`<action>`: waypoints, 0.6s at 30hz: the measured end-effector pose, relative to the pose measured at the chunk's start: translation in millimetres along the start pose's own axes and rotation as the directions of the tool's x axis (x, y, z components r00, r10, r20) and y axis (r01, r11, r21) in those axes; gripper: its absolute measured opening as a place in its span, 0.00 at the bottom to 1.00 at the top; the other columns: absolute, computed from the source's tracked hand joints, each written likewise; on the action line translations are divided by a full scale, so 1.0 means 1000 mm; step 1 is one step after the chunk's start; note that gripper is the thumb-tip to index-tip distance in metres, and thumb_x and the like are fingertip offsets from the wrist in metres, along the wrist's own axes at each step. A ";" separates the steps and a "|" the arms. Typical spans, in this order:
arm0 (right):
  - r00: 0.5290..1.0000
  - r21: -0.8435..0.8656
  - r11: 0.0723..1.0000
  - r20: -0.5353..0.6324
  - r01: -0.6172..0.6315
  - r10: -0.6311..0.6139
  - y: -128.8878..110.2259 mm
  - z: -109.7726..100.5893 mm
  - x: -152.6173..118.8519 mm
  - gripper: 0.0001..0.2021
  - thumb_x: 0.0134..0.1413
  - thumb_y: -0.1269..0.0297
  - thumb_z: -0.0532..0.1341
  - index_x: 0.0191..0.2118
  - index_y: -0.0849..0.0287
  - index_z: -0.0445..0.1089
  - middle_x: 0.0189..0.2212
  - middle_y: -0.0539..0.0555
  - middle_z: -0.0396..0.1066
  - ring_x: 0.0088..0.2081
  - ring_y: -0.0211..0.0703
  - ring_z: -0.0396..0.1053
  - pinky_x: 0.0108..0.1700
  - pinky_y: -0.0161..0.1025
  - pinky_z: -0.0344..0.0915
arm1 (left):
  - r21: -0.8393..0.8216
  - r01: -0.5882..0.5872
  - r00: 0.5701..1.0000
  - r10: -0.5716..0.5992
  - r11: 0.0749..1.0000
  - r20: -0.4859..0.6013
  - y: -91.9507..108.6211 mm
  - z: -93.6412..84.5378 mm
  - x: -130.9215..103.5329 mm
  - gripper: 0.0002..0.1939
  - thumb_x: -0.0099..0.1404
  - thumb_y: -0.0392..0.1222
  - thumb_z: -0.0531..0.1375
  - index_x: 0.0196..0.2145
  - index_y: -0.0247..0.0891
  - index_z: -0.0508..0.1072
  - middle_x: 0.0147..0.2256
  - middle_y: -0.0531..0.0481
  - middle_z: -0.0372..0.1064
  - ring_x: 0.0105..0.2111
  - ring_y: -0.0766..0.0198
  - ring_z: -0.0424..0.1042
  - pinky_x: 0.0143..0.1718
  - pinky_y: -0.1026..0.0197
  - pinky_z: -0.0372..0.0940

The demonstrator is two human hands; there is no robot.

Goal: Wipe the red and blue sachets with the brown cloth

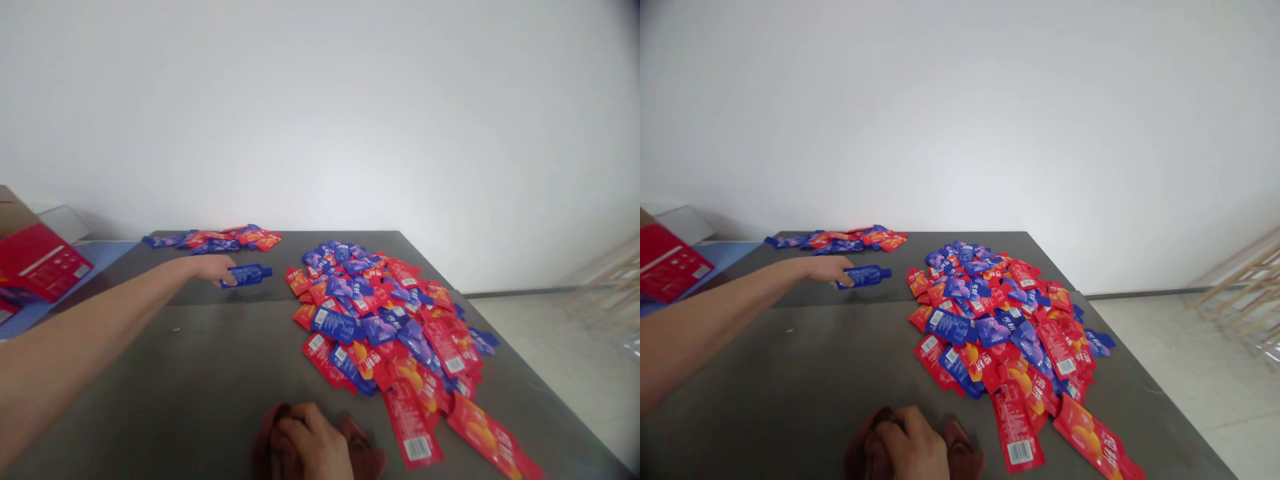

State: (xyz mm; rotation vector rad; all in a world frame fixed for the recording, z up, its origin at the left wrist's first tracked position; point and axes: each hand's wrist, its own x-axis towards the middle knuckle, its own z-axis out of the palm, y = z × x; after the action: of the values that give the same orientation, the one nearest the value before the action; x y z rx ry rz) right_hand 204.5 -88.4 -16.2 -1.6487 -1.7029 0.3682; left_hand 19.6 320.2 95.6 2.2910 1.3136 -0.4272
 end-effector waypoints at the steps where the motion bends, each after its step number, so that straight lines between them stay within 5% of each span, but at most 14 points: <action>1: 1.000 0.007 1.000 -0.007 -0.001 0.001 -0.002 -0.003 0.001 0.09 0.60 0.65 0.58 0.40 0.46 0.74 0.38 0.47 0.73 0.34 0.36 0.74 0.35 0.31 0.65 | -0.062 -0.002 1.000 0.003 0.998 0.012 0.005 0.006 -0.015 0.21 0.48 0.53 0.60 0.35 0.36 0.76 0.35 0.44 0.78 0.35 0.55 0.76 0.35 0.61 0.70; 10: 0.999 0.049 0.998 0.027 -0.038 0.037 -0.016 -0.026 0.001 0.09 0.58 0.69 0.61 0.42 0.51 0.75 0.42 0.50 0.72 0.40 0.39 0.71 0.43 0.34 0.65 | -0.431 -0.030 0.968 0.133 0.902 0.211 0.067 0.100 -0.137 0.16 0.50 0.51 0.64 0.33 0.37 0.75 0.30 0.48 0.77 0.32 0.57 0.76 0.36 0.61 0.70; 15: 0.998 0.006 0.999 -0.037 -0.051 0.051 -0.022 -0.025 0.005 0.11 0.58 0.66 0.62 0.46 0.52 0.75 0.45 0.52 0.70 0.43 0.40 0.71 0.45 0.35 0.66 | -0.556 -0.041 0.953 0.200 0.830 0.228 0.089 0.160 -0.167 0.13 0.52 0.48 0.65 0.31 0.36 0.75 0.26 0.49 0.75 0.27 0.59 0.74 0.31 0.61 0.69; 18: 0.998 -0.083 0.996 -0.060 0.016 -0.021 -0.042 -0.019 0.017 0.12 0.62 0.63 0.60 0.50 0.52 0.74 0.48 0.54 0.69 0.46 0.41 0.69 0.48 0.35 0.66 | -0.681 -0.084 0.958 0.247 0.728 0.145 0.092 0.188 -0.170 0.15 0.56 0.51 0.62 0.35 0.36 0.76 0.28 0.49 0.76 0.28 0.59 0.74 0.30 0.61 0.69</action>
State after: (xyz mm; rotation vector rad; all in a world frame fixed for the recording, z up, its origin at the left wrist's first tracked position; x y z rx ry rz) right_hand 187.1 -83.0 30.2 -1.6846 -1.7076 0.2389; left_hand 7.9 56.5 40.0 1.6624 0.9245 -0.1075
